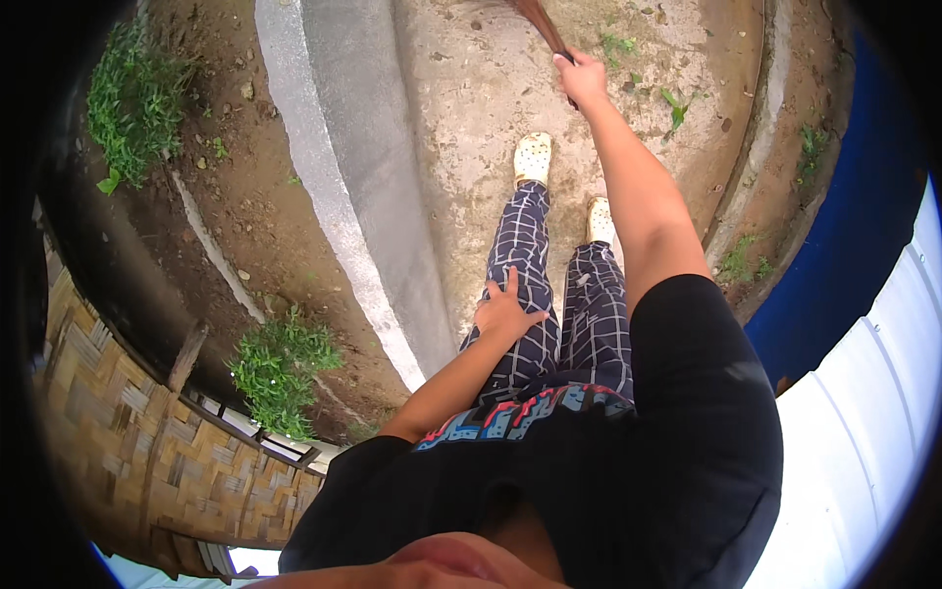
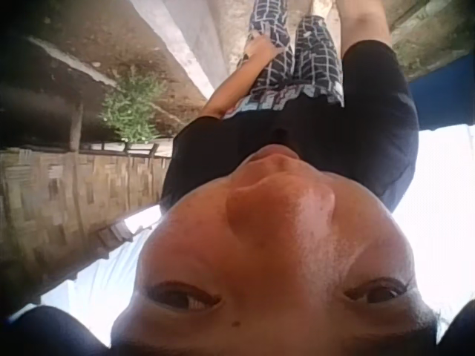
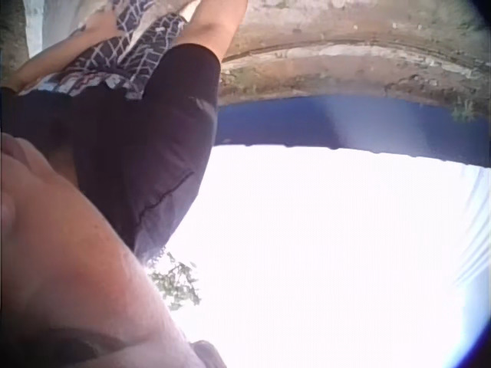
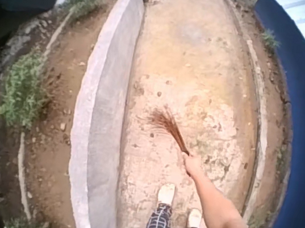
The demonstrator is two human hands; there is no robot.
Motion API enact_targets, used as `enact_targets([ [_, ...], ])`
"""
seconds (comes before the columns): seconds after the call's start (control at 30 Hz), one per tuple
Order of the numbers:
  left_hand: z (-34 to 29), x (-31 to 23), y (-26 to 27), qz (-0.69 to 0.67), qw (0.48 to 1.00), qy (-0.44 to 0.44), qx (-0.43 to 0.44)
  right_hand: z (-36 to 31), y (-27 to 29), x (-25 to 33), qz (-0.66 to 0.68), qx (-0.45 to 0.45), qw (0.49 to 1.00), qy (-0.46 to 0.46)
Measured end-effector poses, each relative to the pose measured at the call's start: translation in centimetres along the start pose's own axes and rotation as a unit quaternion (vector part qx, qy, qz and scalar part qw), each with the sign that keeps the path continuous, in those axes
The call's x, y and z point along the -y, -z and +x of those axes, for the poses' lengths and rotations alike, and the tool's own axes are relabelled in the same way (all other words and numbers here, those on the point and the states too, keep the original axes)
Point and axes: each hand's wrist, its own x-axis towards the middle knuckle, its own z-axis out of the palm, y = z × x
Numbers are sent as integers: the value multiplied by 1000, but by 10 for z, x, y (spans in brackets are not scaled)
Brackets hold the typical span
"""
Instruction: The person sweeps a concrete path with a broom and pulls small weeds from the adjacent dirt by hand.
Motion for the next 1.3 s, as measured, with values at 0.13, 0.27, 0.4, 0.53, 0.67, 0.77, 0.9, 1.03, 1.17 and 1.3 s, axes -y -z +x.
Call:
enact_targets([
  [0.13,-3,5,11,8,1000,15,3,-23,25,46,103,31,993,44],
  [0.27,0,-2,23,29,1000,3,-1,-105,48,18,-92,284,943,-149],
  [0.4,1,-17,36,69,997,-12,-19,-74,69,-18,-92,91,984,-126],
  [0.53,6,-28,39,72,997,2,-25,-96,89,-84,134,-114,984,-40],
  [0.67,5,-36,34,92,995,23,-21,-179,110,-128,339,-281,864,-245],
  [0.77,-2,-66,33,158,987,31,-18,-171,138,-193,428,-274,766,-394],
  [0.9,-2,-82,30,194,979,55,-37,-152,98,-134,-4,42,985,-165],
  [1.03,-6,-101,26,196,979,49,-39,-138,129,-76,-85,151,984,42],
  [1.17,-6,-115,13,237,968,50,-61,-173,114,-173,143,-163,967,-135],
  [1.3,-11,-140,0,296,949,86,-69,-203,132,-182,312,-131,884,-324],
])
